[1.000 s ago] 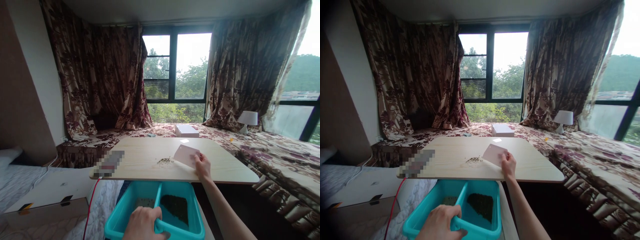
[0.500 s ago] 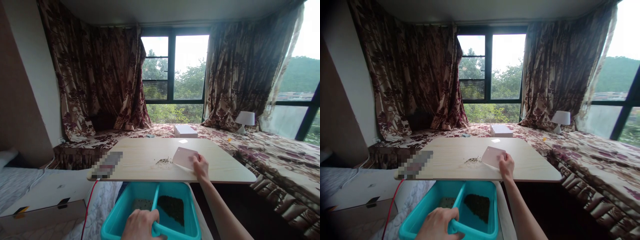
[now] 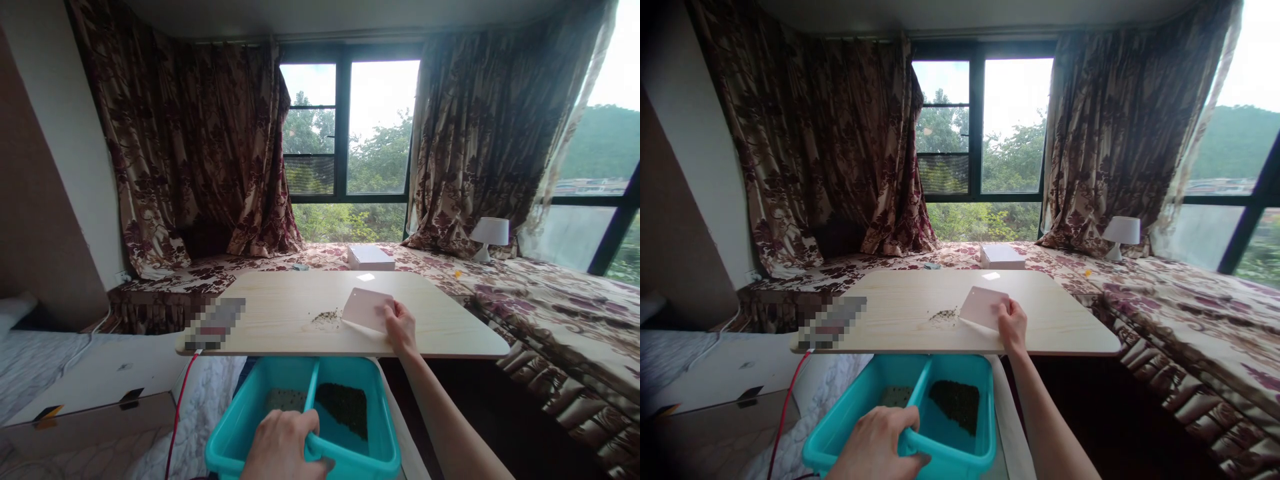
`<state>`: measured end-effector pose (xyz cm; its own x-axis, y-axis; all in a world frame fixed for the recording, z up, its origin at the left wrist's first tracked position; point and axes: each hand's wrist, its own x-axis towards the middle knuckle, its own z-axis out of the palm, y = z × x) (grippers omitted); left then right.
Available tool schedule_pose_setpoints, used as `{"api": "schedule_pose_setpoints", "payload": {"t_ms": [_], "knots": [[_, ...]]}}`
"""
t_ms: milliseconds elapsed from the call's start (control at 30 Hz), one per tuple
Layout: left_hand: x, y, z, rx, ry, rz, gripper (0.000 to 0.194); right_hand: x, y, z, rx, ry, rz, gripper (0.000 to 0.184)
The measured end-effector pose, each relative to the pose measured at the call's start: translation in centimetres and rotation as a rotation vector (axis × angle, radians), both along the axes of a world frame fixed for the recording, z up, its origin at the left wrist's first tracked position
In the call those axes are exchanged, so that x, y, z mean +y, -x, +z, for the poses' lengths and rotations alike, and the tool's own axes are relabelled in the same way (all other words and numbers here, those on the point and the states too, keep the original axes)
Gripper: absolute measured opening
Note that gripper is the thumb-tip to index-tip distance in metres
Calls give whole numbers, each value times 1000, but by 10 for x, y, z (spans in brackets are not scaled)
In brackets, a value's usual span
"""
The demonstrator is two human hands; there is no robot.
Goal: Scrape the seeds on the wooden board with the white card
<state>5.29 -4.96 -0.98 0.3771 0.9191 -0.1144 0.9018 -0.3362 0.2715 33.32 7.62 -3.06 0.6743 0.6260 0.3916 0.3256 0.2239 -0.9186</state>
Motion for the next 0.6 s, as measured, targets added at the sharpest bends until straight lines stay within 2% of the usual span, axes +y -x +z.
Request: {"api": "schedule_pose_setpoints", "payload": {"t_ms": [100,433,600], "knots": [[-1,0,1,-5,2,-8,16,-1,0,1,-11,28,-1,32],[-3,0,5,-6,9,9,17,-6,8,10,22,10,110,35],[-3,0,5,-18,12,23,17,-7,11,12,54,-19,123,36]]}}
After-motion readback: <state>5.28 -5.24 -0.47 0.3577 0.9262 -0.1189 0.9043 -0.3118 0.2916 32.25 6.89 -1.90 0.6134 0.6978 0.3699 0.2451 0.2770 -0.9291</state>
